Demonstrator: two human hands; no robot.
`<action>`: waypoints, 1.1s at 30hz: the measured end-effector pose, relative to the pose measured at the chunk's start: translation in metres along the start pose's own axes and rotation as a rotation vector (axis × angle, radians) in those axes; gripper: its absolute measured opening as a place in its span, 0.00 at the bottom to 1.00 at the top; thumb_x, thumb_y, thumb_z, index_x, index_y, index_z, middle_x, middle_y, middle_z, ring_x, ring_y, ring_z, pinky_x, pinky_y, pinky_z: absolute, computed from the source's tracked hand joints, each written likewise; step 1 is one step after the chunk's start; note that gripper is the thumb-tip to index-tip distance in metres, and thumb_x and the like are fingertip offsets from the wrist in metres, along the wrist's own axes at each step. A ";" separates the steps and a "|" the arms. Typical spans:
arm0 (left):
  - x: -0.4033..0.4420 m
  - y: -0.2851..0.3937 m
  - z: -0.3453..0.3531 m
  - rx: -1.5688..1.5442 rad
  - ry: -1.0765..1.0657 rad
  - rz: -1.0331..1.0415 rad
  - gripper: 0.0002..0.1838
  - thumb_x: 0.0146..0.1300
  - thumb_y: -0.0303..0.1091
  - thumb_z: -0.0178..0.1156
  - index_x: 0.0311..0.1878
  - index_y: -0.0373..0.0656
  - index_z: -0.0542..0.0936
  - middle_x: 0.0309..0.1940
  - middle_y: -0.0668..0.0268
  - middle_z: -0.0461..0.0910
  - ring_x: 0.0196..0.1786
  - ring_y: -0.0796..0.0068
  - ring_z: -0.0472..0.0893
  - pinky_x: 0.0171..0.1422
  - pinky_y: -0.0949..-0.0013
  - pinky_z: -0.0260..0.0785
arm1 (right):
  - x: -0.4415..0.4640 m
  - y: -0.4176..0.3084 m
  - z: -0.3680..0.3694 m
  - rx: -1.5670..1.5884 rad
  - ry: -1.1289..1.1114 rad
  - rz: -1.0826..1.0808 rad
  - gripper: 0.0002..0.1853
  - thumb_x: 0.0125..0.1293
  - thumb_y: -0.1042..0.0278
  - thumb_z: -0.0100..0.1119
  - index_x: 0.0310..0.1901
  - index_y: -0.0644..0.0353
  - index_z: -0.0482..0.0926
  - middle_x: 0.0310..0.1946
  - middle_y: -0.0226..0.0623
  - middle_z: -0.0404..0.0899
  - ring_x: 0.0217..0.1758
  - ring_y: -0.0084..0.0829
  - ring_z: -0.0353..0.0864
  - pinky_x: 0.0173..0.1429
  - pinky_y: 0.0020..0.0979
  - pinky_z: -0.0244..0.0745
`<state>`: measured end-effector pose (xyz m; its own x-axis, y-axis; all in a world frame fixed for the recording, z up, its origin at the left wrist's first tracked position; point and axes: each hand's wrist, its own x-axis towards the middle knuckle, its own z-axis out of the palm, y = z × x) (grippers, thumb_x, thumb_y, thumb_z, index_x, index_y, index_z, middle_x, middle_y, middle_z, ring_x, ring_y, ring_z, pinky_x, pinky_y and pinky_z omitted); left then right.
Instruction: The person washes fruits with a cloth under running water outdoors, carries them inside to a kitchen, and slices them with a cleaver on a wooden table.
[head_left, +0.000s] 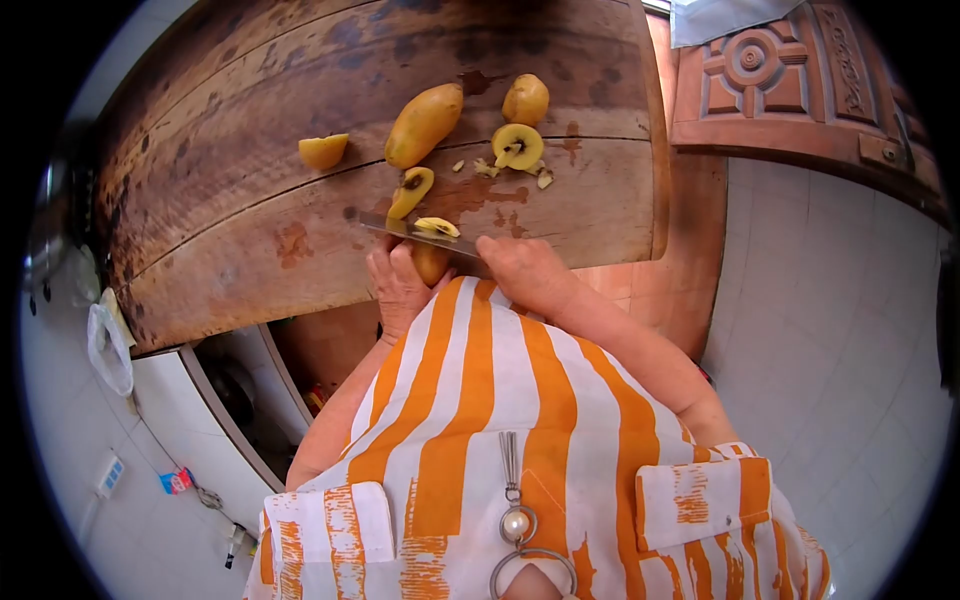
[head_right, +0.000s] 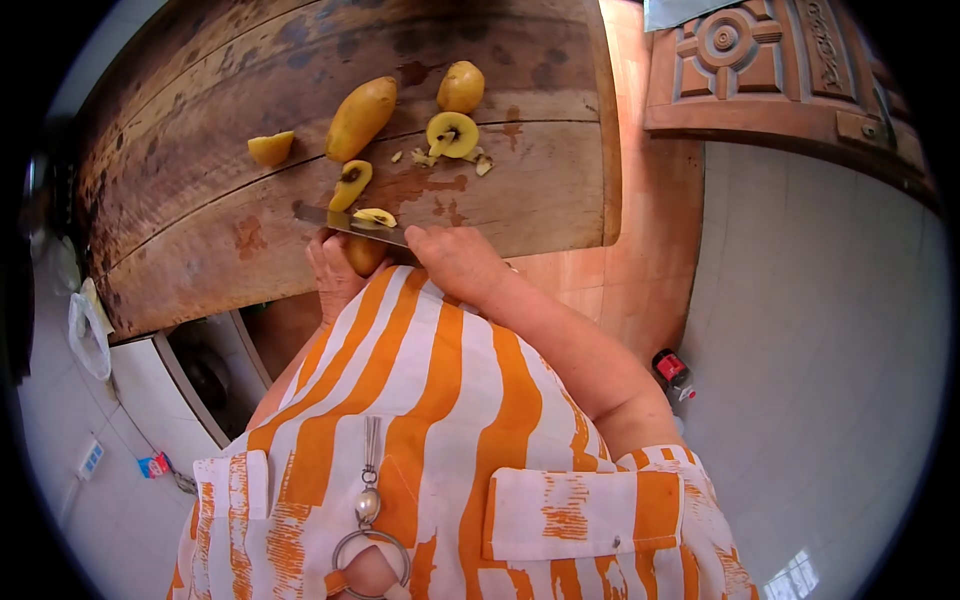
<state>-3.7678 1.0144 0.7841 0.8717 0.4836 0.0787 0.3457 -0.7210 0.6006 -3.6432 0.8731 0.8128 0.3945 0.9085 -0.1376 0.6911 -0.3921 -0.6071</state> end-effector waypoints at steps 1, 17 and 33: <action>0.001 0.001 -0.001 0.001 -0.001 0.002 0.34 0.38 0.37 0.71 0.47 0.41 0.62 0.51 0.48 0.61 0.49 0.47 0.62 0.53 0.50 0.58 | -0.001 0.000 0.003 0.001 0.002 0.001 0.07 0.50 0.78 0.52 0.31 0.61 0.65 0.23 0.43 0.74 0.29 0.43 0.77 0.29 0.39 0.72; 0.005 0.016 0.003 0.066 0.025 0.004 0.33 0.39 0.41 0.71 0.45 0.42 0.62 0.43 0.51 0.62 0.46 0.48 0.62 0.50 0.52 0.58 | 0.008 -0.003 0.033 0.031 0.100 0.150 0.06 0.52 0.74 0.52 0.31 0.61 0.65 0.22 0.44 0.75 0.27 0.45 0.78 0.29 0.40 0.74; -0.013 0.022 0.009 0.017 0.007 -0.147 0.37 0.39 0.39 0.72 0.48 0.39 0.60 0.47 0.51 0.61 0.51 0.49 0.62 0.55 0.54 0.57 | -0.011 0.025 0.008 -0.037 -0.123 0.087 0.04 0.53 0.77 0.48 0.31 0.62 0.66 0.24 0.46 0.76 0.29 0.48 0.78 0.32 0.43 0.72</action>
<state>-3.7684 0.9875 0.7889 0.8089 0.5879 -0.0031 0.4750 -0.6504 0.5927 -3.6353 0.8541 0.7928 0.3783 0.8807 -0.2852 0.6802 -0.4734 -0.5596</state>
